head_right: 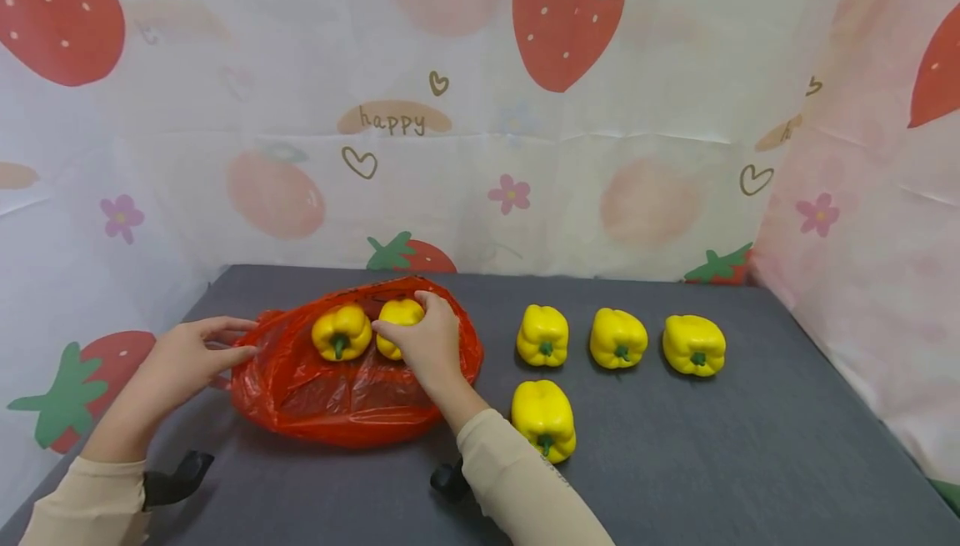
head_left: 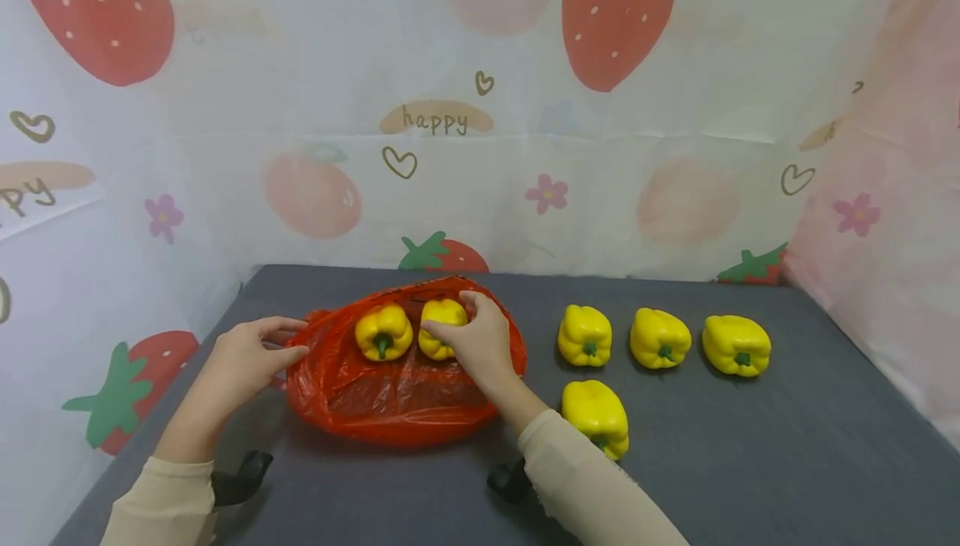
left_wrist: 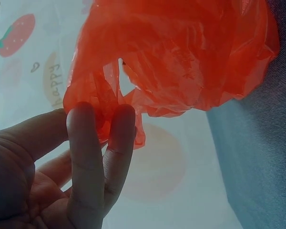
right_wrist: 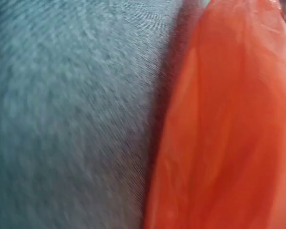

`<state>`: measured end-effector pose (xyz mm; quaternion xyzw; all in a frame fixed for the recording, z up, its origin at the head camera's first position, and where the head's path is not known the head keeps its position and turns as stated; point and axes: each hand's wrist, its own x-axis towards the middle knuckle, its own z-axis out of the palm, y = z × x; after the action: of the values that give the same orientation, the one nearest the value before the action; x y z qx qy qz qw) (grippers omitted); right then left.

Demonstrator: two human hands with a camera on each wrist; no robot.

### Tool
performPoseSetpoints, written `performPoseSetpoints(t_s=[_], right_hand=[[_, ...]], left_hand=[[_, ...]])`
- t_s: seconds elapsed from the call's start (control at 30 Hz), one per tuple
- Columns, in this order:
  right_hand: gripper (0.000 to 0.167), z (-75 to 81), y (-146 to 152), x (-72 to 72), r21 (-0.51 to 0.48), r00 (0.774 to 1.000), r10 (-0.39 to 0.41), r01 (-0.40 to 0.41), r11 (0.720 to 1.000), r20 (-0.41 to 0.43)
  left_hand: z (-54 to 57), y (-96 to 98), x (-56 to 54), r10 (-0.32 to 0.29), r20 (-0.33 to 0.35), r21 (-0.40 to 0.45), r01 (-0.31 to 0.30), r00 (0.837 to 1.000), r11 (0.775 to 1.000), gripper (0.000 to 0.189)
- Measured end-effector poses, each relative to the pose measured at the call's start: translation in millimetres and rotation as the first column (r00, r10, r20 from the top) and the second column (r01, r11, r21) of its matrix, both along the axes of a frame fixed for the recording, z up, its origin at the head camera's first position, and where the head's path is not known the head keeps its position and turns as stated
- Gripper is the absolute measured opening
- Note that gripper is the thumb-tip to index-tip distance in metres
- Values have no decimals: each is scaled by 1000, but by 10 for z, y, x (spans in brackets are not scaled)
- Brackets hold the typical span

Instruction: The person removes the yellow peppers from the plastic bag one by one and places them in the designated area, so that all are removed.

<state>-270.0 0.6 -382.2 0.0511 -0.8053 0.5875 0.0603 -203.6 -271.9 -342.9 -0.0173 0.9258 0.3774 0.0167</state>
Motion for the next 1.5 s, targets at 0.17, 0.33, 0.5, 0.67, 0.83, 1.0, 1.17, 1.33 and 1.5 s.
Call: performPoseSetpoints(t_s=[0.17, 0.33, 0.5, 0.67, 0.83, 1.0, 1.17, 1.33, 1.5], right_hand=[[73, -39, -71, -24, 29, 999, -48, 48, 998, 3], [73, -77, -120, -63, 69, 996, -87, 87, 994, 1], [72, -107, -167, -86, 106, 993, -114, 113, 988, 7], [73, -125, -208, -113, 147, 991, -135, 130, 981, 21], [74, -136, -217, -132, 166, 988, -152, 143, 976, 42], [69, -144, -220, -160, 171, 986, -162, 155, 973, 31], [66, -155, -198, -175, 177, 986, -165, 158, 971, 23], [66, -139, -137, -140, 163, 989, -148, 145, 976, 10], [65, -65, -70, -68, 133, 990, -141, 141, 981, -16]], left_hand=[[7, -6, -2, -2, -3, -6, 2, 1000, 1000, 53], [5, -1, -5, -6, 1, 3, 6, 1000, 1000, 53], [6, 6, -1, -7, 3, 11, 7, 1000, 1000, 54], [-3, 1, -4, -6, 2, 9, 6, 1000, 1000, 53], [-6, -1, -13, -9, -1, 1, 9, 1000, 1000, 53], [-6, 3, -12, -6, 0, 4, 6, 1000, 1000, 52], [-1, 15, -13, -4, 4, 9, 4, 1000, 1000, 52], [0, 16, -12, -3, 5, 5, 3, 1000, 1000, 52], [-2, 12, -12, 1, 10, 6, -1, 1000, 1000, 52]])
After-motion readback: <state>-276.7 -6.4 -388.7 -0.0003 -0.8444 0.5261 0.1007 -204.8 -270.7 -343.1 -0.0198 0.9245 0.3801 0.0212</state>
